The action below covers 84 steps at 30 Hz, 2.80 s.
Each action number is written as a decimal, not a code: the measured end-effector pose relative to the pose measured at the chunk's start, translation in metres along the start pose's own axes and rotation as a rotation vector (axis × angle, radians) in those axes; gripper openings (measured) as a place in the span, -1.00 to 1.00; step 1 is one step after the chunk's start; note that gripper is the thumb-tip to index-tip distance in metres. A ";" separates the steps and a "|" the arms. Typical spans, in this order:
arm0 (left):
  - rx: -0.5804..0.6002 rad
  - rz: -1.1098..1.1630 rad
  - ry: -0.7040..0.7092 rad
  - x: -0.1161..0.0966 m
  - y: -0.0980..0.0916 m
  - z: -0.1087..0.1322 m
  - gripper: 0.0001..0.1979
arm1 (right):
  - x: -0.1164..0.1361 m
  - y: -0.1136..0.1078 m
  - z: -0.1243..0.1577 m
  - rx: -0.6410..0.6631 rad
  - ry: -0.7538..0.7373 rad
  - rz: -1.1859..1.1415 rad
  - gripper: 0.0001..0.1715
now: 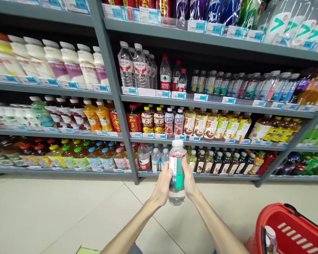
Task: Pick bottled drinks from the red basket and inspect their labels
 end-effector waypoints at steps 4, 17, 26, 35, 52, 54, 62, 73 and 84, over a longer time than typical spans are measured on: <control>-0.091 0.010 -0.031 0.009 0.007 0.000 -0.43 | -0.007 -0.004 -0.001 -0.053 0.012 0.124 -0.24; -0.109 -0.099 -0.064 0.015 0.010 0.001 -0.46 | 0.000 -0.003 -0.003 -0.060 -0.031 0.157 -0.37; -0.075 -0.060 -0.033 0.011 0.008 0.000 -0.51 | -0.003 -0.003 -0.005 -0.119 -0.071 0.148 -0.37; -0.086 -0.063 -0.061 0.013 0.006 -0.001 -0.50 | -0.001 0.001 -0.005 -0.122 -0.058 0.173 -0.37; -0.072 -0.077 -0.091 0.017 0.006 -0.001 -0.44 | 0.000 0.004 -0.004 -0.146 -0.013 0.177 -0.31; -0.071 -0.077 -0.097 0.017 0.006 -0.001 -0.44 | 0.000 0.003 -0.004 -0.142 -0.018 0.179 -0.31; -0.077 -0.072 -0.092 0.016 0.006 -0.001 -0.45 | -0.004 -0.002 -0.005 -0.127 -0.019 0.159 -0.32; -0.071 -0.076 -0.070 0.015 0.005 -0.002 -0.47 | -0.004 -0.002 -0.005 -0.141 0.005 0.152 -0.30; -0.072 -0.084 -0.103 0.019 0.005 -0.002 -0.44 | 0.000 0.002 -0.003 -0.142 -0.007 0.195 -0.33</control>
Point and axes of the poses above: each hand's wrist, its own z-axis away from the middle knuckle, its own y-axis out of the palm, x = y × z, the point moved 1 cm from there along -z, towards the middle knuckle, and after that the axes turned 9 degrees about x, right-handed, at the moved point
